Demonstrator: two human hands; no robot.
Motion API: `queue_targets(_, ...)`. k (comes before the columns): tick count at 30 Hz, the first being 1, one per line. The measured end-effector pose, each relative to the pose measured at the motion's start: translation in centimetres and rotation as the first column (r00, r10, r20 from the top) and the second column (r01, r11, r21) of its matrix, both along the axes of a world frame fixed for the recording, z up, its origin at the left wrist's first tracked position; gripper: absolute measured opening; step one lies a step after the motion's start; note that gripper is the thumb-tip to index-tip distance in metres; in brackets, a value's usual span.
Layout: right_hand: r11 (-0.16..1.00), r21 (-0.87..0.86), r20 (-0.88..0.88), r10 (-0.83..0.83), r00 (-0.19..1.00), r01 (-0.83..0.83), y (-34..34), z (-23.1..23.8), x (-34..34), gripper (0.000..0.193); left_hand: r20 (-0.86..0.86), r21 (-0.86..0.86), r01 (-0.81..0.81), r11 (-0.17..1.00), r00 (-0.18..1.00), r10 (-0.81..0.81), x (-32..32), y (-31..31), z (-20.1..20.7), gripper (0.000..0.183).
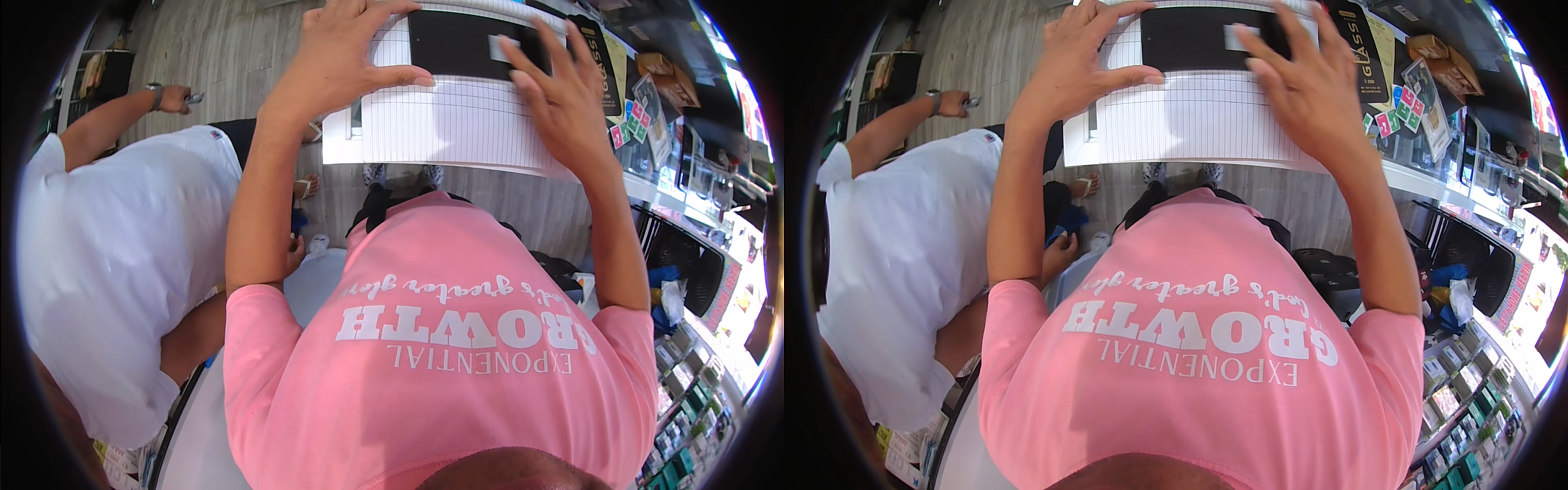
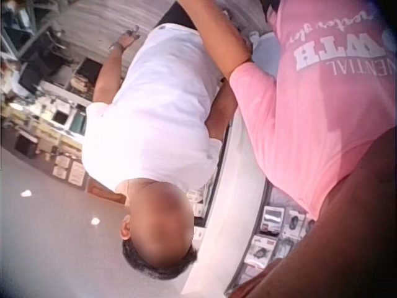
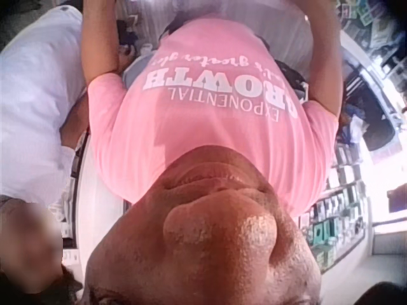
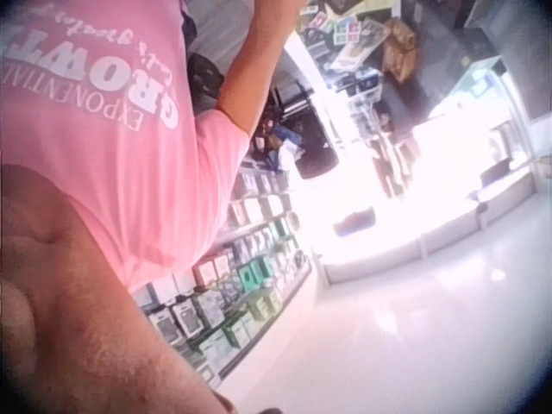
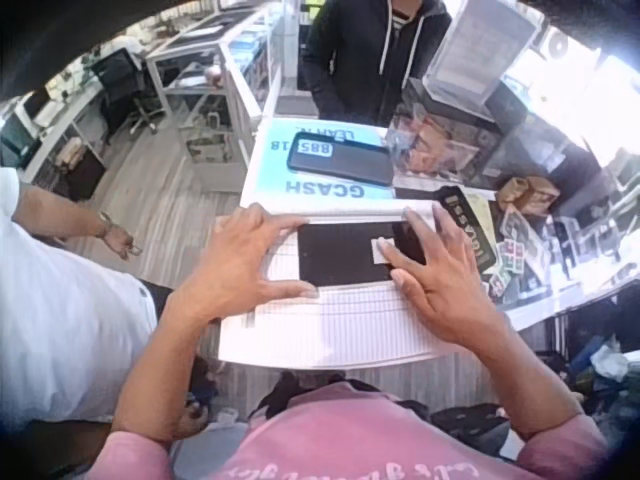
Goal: The person repeatedly wipes a black smartphone screen with a small white wipe while holding the phone steady on a notepad. The person occasionally lifts the phone, repositions it, and continues wiping the same screen area multiple times.
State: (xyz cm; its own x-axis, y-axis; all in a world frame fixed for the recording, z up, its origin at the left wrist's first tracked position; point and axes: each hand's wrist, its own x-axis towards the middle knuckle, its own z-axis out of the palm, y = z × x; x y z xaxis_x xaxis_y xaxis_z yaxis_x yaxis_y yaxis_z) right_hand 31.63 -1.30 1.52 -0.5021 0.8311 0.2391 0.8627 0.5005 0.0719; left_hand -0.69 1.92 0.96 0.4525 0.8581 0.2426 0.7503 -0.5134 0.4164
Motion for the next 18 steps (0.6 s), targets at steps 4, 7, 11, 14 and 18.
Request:
queue_targets(4,0.997,0.025,-0.043,-0.074,0.996,0.075,-2.6,-0.5,-0.5,0.038,-0.001,0.007,-0.005,1.000,1.000,0.005,-0.1,-0.1,-0.2,0.090)
queue_targets(7,0.998,0.007,-0.188,0.064,0.980,-0.063,-3.0,-0.7,-7.3,0.038,0.072,0.085,0.003,0.996,0.997,-0.009,-0.4,0.2,-2.3,0.093)
queue_targets(11,0.999,0.033,-0.125,-0.022,0.992,0.026,0.0,-0.8,-5.5,0.039,0.063,0.117,0.012,0.993,0.998,-0.020,-0.7,0.2,-2.2,0.092)
queue_targets(14,0.988,0.101,-0.044,-0.109,0.993,0.113,-0.8,-1.2,-0.2,0.039,0.040,0.121,0.022,0.992,0.999,-0.027,-0.8,0.1,-2.2,0.096)
queue_targets(18,0.999,0.021,-0.170,-0.046,0.984,0.050,-4.0,-1.4,-3.9,0.040,0.059,0.105,0.060,0.993,0.996,-0.067,-1.0,0.2,-2.3,0.102)
